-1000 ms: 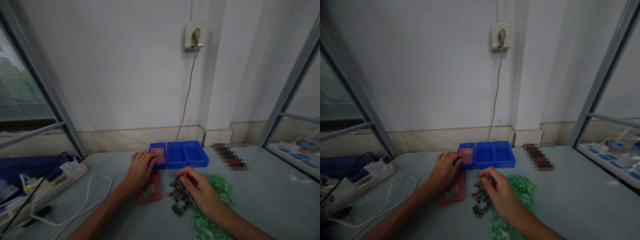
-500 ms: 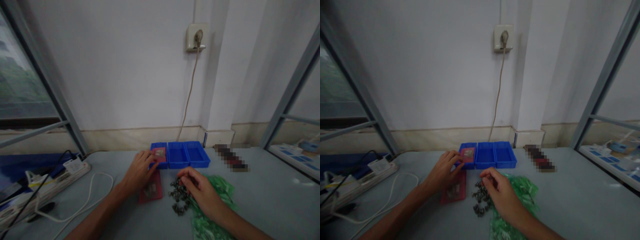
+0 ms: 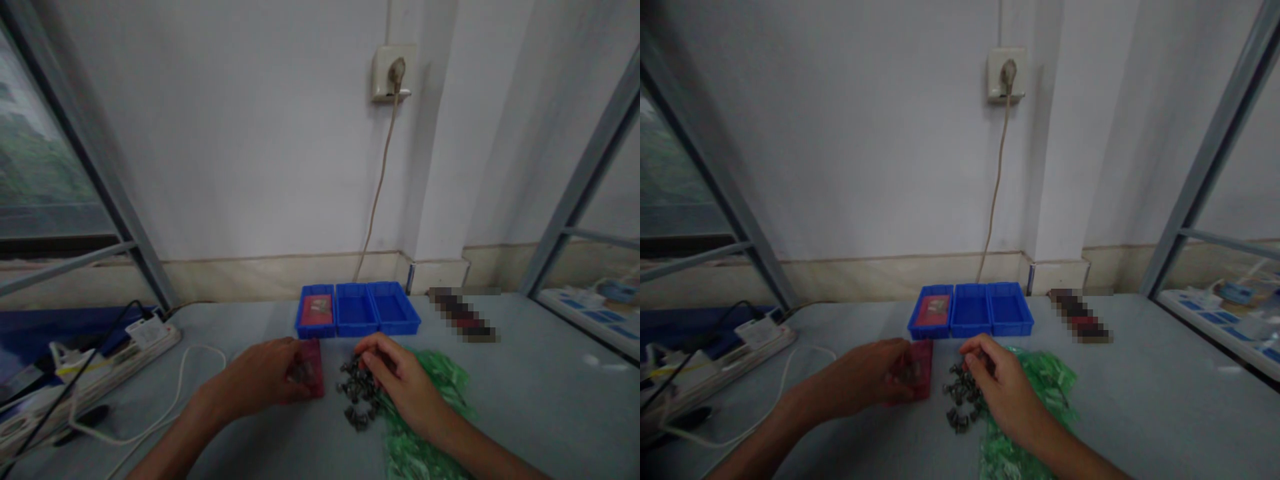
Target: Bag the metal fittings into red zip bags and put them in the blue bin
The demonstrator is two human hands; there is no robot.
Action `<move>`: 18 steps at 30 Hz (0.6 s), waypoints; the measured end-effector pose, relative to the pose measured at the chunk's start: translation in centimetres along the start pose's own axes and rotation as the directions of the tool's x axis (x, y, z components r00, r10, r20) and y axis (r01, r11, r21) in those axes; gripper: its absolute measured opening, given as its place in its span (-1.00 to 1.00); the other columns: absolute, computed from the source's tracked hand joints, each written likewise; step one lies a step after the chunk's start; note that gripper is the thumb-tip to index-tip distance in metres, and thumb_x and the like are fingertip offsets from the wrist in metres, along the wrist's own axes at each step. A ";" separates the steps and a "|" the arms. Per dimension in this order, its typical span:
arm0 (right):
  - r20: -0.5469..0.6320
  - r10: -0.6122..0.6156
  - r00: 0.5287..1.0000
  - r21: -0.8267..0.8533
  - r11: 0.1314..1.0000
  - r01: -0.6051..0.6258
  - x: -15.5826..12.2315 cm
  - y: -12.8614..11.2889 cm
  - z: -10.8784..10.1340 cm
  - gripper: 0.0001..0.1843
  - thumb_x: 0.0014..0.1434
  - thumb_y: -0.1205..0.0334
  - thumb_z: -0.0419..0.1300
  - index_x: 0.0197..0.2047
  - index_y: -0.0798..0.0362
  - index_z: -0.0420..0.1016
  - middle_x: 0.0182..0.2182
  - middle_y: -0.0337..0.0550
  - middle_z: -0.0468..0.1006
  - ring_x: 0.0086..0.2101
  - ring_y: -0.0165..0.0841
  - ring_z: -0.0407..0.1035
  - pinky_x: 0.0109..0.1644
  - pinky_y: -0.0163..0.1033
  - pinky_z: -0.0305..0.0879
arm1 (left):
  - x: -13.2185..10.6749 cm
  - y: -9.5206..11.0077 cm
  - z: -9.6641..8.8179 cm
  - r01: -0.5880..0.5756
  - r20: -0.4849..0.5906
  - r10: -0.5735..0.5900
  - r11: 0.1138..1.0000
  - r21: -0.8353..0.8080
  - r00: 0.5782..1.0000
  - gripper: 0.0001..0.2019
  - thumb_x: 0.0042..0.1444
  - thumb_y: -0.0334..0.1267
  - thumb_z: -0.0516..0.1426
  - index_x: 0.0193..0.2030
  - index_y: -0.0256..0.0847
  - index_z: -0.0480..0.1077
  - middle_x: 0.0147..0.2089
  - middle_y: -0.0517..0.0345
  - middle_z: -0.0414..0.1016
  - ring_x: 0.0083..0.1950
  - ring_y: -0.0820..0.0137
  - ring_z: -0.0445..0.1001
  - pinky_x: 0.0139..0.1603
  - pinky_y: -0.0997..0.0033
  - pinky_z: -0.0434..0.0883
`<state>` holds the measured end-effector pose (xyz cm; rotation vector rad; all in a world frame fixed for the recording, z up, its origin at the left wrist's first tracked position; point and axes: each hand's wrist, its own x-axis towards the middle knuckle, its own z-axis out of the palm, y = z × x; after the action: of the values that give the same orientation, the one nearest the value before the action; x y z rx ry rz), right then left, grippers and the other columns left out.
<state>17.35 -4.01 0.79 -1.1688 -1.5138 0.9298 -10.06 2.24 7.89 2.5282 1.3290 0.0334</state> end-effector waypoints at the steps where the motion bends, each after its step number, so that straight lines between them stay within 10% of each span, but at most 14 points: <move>1: -0.001 -0.001 1.000 -0.002 1.000 0.001 0.0 0.0 0.0 -0.72 0.46 -0.03 0.18 -0.03 -0.04 0.59 -0.35 -0.26 0.44 -0.39 -0.32 0.27 -0.33 -0.27 0.17 | 0.0 0.0 -0.1 -0.006 -0.001 0.006 1.000 0.000 1.000 -0.75 0.14 -0.02 0.32 -0.12 -0.07 0.58 -0.15 0.14 0.68 -0.20 0.17 0.62 -0.30 0.34 0.27; 9: 0.000 -0.004 1.000 0.015 1.000 0.004 0.0 0.1 0.0 -0.73 0.46 -0.04 0.19 -0.03 -0.07 0.60 -0.34 -0.27 0.48 -0.41 -0.32 0.30 -0.34 -0.25 0.21 | 0.4 -0.4 -0.5 -0.128 -0.175 0.122 0.991 -0.027 0.977 -0.66 0.47 -0.11 0.01 -0.22 -0.13 0.55 -0.24 0.07 0.64 -0.27 0.23 0.58 -0.24 0.34 0.33; 18: -0.094 -0.174 0.980 -0.165 0.974 0.157 -0.5 -0.9 -0.4 -0.64 0.43 0.04 0.26 0.24 -0.12 0.52 0.11 -0.09 0.57 0.03 -0.13 0.44 0.10 -0.10 0.33 | 1.7 2.3 1.4 -0.325 -0.193 0.262 0.747 -0.579 0.946 -0.68 0.55 -0.03 0.00 -0.05 -0.18 0.45 -0.16 0.14 0.57 -0.20 0.33 0.49 -0.16 0.41 0.43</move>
<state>17.54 -4.70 1.64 -1.1637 -1.5915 0.6347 -7.02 2.04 6.92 2.1487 0.7517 0.5686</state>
